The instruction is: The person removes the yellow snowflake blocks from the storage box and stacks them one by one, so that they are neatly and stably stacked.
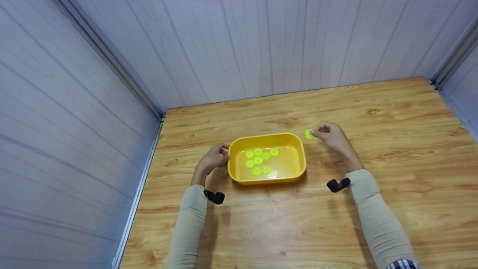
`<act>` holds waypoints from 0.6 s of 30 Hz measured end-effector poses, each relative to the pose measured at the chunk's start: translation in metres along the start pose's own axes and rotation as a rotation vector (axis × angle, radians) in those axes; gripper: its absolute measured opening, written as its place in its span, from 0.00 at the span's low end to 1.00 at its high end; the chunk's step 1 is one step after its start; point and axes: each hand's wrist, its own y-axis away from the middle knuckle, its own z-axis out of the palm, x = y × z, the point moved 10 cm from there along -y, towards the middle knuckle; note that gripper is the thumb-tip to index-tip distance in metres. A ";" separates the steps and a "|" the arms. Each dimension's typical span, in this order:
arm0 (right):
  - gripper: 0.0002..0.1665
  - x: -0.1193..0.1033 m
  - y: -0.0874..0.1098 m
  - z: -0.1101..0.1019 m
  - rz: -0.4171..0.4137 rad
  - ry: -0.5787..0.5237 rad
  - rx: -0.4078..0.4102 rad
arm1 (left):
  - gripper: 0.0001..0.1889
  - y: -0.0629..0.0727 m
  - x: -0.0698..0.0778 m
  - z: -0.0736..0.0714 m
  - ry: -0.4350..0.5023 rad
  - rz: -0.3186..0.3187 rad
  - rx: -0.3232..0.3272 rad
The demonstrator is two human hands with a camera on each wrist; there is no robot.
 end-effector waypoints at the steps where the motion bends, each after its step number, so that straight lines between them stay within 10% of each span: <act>1: 0.23 0.004 0.000 -0.002 0.009 0.007 0.005 | 0.23 0.000 0.000 0.000 -0.002 0.003 -0.003; 18: 0.31 0.054 0.010 -0.033 0.136 0.062 0.017 | 0.22 0.002 -0.002 0.000 0.019 0.017 -0.003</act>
